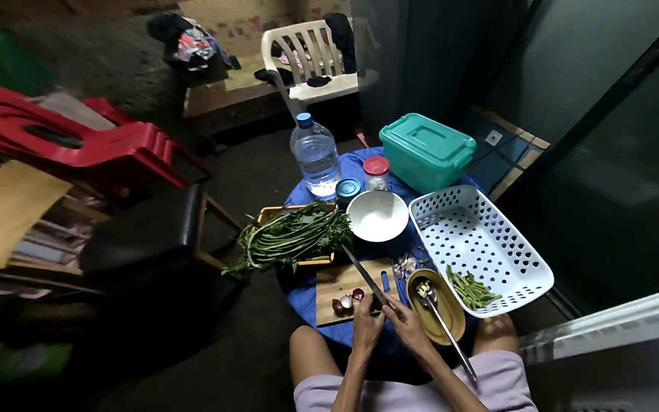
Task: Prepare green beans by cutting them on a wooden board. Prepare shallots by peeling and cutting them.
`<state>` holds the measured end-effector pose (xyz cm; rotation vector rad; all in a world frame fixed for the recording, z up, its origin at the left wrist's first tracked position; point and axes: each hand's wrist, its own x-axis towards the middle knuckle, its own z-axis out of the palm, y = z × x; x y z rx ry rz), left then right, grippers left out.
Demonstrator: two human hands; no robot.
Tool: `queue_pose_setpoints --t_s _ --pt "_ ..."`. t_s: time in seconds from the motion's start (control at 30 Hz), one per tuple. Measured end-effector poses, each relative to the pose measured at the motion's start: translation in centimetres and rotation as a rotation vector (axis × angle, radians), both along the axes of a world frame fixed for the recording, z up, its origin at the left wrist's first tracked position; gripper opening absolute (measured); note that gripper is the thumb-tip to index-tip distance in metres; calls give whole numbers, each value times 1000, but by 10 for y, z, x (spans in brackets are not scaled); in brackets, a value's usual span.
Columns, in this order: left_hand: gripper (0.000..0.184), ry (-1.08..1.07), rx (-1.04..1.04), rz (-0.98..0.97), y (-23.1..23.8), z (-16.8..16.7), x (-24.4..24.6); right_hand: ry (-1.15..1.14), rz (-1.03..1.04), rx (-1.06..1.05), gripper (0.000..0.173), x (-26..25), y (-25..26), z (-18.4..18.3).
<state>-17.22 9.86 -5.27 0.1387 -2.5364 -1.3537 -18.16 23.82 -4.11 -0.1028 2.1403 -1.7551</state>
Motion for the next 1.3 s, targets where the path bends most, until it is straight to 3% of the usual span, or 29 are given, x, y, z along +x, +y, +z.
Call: queue_pose_setpoints --t_s 0.5,0.7,0.83,1.03,1.13,1.3 --pt "28 -130 140 -135 -11 13 -3 -55 2 17 45 -5 4 7" --pt "40 -226 282 -148 -6 14 -5 -327 -10 -120 45 -14 11 20" --pt "44 -250 394 -112 -8 12 -8 -390 -16 -242 45 -16 21 29" --pt "39 -246 340 -66 -6 21 -16 -221 102 -77 48 -17 22 35" --pt "30 -232 272 -40 -5 22 -18 -42 96 24 50 -16 18 20" --pt "23 -245 228 -34 -8 24 -16 58 91 82 51 -15 16 11"
